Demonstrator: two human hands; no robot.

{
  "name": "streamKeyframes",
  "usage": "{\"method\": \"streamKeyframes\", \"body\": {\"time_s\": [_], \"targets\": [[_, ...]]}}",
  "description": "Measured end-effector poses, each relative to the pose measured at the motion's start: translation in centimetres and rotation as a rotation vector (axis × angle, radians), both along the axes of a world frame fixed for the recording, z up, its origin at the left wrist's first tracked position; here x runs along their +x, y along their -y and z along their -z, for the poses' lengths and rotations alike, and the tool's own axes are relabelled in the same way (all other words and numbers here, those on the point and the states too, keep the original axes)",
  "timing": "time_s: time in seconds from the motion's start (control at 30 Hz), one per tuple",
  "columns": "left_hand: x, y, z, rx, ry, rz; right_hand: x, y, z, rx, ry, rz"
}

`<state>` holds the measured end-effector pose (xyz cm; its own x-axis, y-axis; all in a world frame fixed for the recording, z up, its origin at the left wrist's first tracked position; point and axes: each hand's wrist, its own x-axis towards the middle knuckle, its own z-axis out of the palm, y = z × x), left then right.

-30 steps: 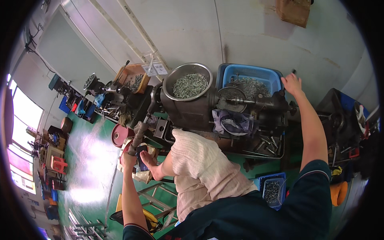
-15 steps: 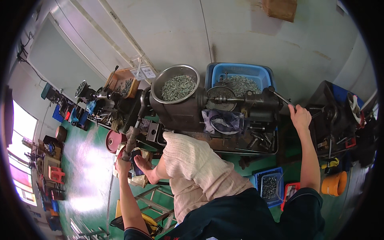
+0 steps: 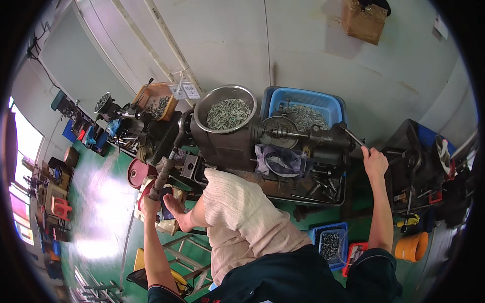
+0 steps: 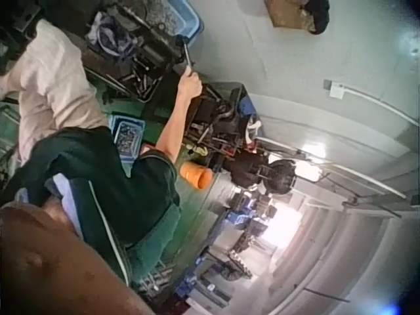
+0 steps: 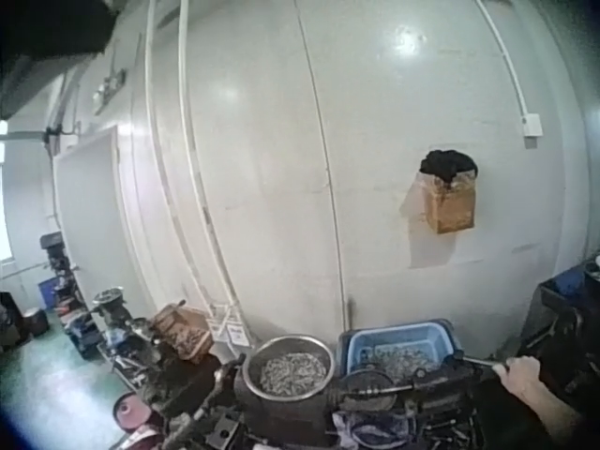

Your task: The person operates a bench machine by picking up metal pins from a bowl, inserting them into the machine fixture, and engaging the machine levers to process the pins.

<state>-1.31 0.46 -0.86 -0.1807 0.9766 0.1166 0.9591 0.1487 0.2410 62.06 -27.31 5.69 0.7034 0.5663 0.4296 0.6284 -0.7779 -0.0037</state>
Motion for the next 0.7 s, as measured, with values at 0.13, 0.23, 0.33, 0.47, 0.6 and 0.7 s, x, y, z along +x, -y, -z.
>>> {"method": "streamKeyframes", "body": {"time_s": [0.13,0.23,0.33,0.47,0.6,0.7], "targets": [[0.7,0.5,-0.3,0.011,-0.005,0.003,0.5,0.3,0.1,0.03,-0.04,-0.019],[0.3,0.4,-0.3,0.002,-0.022,0.008,1.3,-0.9,0.1,-0.013,0.024,0.012],[1.0,0.2,-0.6,0.027,-0.009,0.015,2.8,-5.2,0.7,0.22,0.314,0.007],[0.7,0.7,-1.0,0.019,0.009,0.017,-3.9,-15.6,-1.0,0.394,0.101,-0.403],[1.0,0.5,-0.8,-0.007,0.007,-0.005,-8.7,-22.3,0.0,0.079,-0.346,-0.639],[1.3,1.2,-0.9,-0.026,0.026,-0.029,-9.6,-25.1,1.8,-0.04,-0.558,-0.636]]}}
